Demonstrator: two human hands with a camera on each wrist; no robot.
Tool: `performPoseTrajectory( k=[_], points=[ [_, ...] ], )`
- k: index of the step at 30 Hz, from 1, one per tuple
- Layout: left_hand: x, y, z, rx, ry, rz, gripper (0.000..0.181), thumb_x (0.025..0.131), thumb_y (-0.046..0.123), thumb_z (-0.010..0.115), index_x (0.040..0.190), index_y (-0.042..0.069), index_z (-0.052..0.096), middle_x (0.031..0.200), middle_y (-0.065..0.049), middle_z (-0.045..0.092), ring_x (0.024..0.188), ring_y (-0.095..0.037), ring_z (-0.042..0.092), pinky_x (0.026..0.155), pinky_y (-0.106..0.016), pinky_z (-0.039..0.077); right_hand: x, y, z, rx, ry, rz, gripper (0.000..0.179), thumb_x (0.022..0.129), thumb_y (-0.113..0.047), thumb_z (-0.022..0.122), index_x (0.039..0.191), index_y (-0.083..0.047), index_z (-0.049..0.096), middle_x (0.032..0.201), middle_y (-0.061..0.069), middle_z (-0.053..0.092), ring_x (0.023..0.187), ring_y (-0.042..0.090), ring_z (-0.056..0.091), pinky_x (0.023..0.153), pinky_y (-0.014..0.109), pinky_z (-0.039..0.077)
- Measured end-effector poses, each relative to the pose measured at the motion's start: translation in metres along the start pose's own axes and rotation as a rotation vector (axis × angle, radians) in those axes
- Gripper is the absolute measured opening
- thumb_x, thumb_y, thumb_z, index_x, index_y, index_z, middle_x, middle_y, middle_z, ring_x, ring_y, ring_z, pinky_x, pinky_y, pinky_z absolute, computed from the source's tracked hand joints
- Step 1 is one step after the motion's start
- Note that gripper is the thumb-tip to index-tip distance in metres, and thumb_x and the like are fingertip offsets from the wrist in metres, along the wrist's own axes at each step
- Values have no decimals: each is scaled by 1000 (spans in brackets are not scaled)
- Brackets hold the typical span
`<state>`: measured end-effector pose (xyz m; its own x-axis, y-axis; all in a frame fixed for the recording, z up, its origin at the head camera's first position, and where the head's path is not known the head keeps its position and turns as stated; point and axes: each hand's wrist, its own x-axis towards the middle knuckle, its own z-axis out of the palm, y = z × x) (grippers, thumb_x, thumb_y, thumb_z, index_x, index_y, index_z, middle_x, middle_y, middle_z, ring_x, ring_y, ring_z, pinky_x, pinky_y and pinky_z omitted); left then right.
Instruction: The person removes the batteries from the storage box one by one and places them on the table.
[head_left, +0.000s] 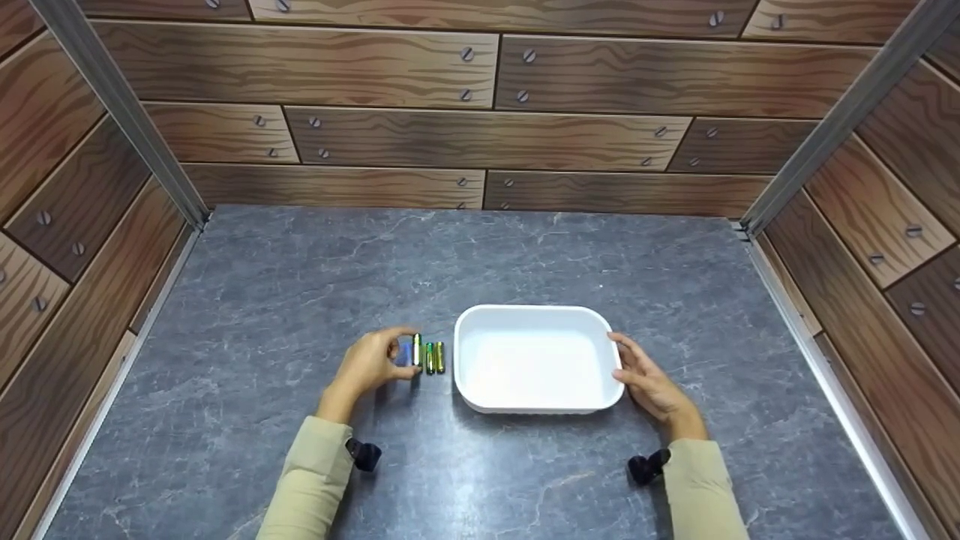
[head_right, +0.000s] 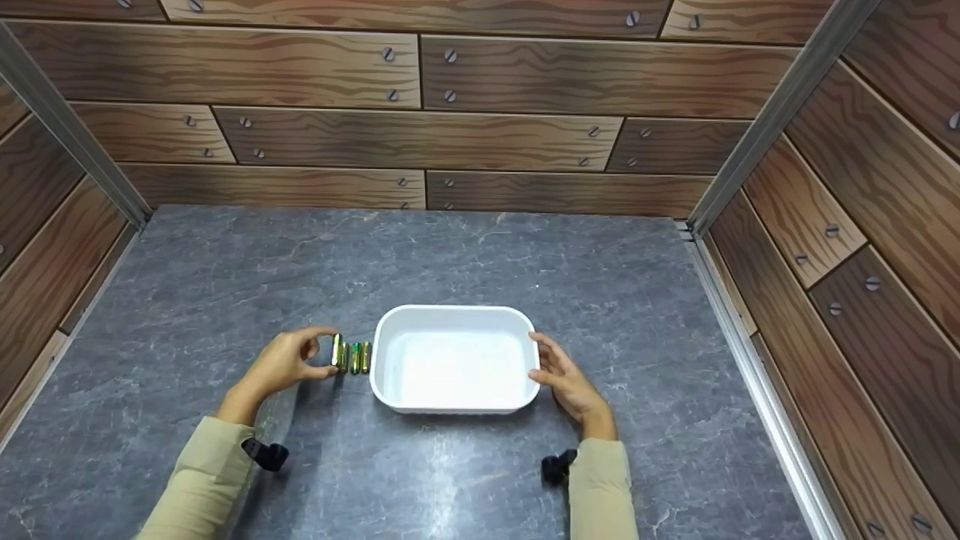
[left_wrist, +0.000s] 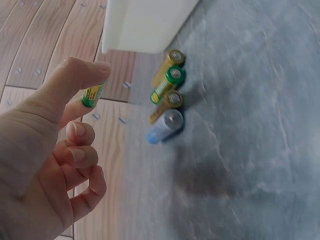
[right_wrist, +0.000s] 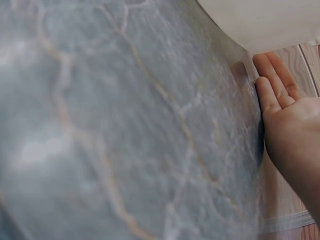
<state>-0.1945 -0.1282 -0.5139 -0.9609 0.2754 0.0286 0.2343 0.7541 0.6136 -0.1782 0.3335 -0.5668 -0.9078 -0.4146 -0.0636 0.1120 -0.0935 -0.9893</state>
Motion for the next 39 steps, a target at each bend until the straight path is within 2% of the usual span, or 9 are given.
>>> performPoseTrajectory(
  k=[14, 31, 34, 39],
  points=[
    [-3, -16, 3, 12, -7, -68, 57, 68, 22, 85, 121, 17, 66, 71, -3, 58, 61, -10, 41, 57, -27, 34, 0, 0, 1, 4, 12, 20, 55, 94, -1, 53, 138, -31, 37, 132, -17, 46, 121, -5, 48, 99, 16, 41],
    [-3, -30, 5, 80, -34, -138, 56, 67, 22, 86, 119, 19, 66, 69, 3, 49, 61, -12, 41, 56, -26, 30, -1, 0, 1, 10, -11, -13, 57, 94, 0, 52, 140, -28, 36, 134, -19, 46, 122, -7, 48, 98, 15, 41],
    [-2, -32, 6, 96, -42, -155, 59, 67, 23, 86, 122, 19, 65, 71, 2, 50, 64, -13, 42, 57, -27, 31, 0, 0, 1, 21, -20, -26, 57, 94, 1, 52, 140, -28, 36, 134, -17, 47, 121, -5, 49, 98, 16, 42],
    [-1, -36, 7, 123, -49, -163, 62, 67, 25, 86, 125, 17, 64, 74, -1, 55, 69, -17, 48, 62, -34, 39, 1, 1, 1, 40, -30, -46, 56, 94, 2, 51, 139, -28, 38, 135, -17, 49, 121, -4, 50, 98, 17, 43]
  ],
)
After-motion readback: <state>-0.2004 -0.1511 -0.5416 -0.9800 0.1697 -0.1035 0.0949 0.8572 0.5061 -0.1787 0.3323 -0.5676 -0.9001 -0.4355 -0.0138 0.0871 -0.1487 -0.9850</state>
